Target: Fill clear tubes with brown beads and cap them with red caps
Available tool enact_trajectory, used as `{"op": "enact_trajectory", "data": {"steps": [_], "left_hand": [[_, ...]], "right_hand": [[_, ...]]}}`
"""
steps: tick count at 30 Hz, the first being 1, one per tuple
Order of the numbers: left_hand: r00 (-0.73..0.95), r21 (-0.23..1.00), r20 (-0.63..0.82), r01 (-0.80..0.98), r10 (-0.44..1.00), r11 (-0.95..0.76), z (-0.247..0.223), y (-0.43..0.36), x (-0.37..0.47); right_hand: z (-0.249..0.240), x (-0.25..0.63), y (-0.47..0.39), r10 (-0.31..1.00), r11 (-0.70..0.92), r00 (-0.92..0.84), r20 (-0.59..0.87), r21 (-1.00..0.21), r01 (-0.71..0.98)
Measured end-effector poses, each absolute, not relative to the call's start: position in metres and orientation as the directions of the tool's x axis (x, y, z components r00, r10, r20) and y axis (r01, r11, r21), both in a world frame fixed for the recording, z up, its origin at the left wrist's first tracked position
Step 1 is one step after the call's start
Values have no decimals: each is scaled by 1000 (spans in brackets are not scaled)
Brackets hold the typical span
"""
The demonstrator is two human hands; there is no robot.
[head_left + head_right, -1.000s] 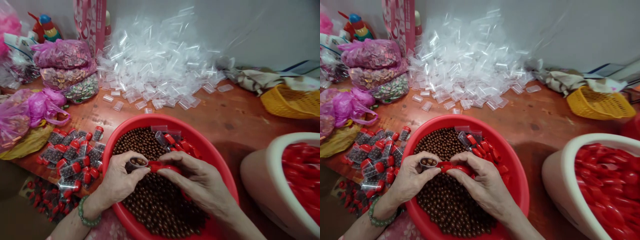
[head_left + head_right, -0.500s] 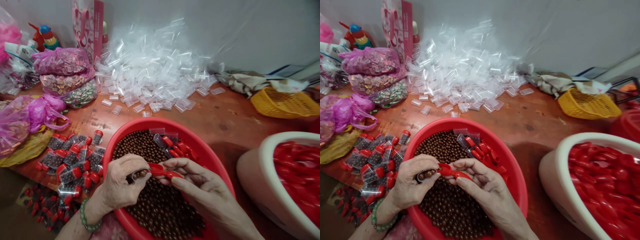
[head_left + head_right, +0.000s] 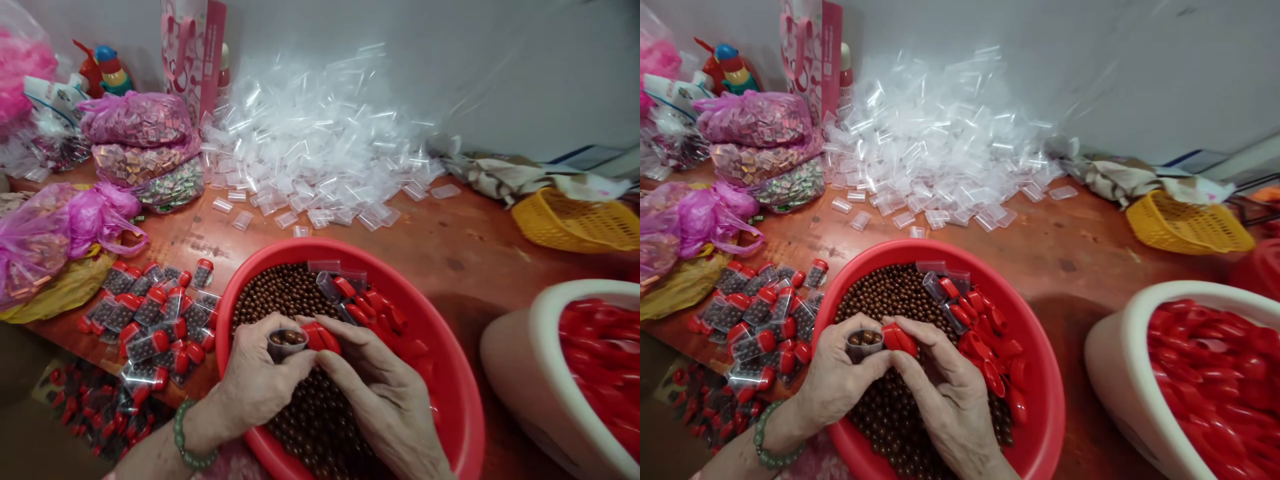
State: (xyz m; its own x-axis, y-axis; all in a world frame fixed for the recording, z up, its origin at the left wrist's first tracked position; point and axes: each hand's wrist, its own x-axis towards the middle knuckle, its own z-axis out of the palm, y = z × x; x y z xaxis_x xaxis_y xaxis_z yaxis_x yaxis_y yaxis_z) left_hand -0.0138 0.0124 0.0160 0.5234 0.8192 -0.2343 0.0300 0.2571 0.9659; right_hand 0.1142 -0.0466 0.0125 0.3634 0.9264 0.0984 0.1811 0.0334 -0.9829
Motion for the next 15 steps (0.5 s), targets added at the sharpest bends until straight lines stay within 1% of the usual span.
{"op": "enact_trajectory", "data": {"steps": [4,8,10,11,13,15], "left_hand": [[515,965,-257,88,817,248,12,16,-17],[547,984,-157,20,823,174,11,21,-21],[565,986,-155,33,810,166,10,23,-23],[565,984,-170,58,807,167,10,24,-24],[559,982,-188,80,807,173,9,26,-24],[586,968,-217,28,781,248,7,27,-24]], "right_hand": [[15,124,-46,941,48,306,144,-953,299],[21,142,-38,944,92,243,225,-884,459],[24,147,-32,943,115,209,259,-843,526],[26,148,-30,945,116,201,258,-839,532],[30,146,-27,946,97,226,234,-867,489],[35,140,-25,941,75,274,199,-911,405]]}}
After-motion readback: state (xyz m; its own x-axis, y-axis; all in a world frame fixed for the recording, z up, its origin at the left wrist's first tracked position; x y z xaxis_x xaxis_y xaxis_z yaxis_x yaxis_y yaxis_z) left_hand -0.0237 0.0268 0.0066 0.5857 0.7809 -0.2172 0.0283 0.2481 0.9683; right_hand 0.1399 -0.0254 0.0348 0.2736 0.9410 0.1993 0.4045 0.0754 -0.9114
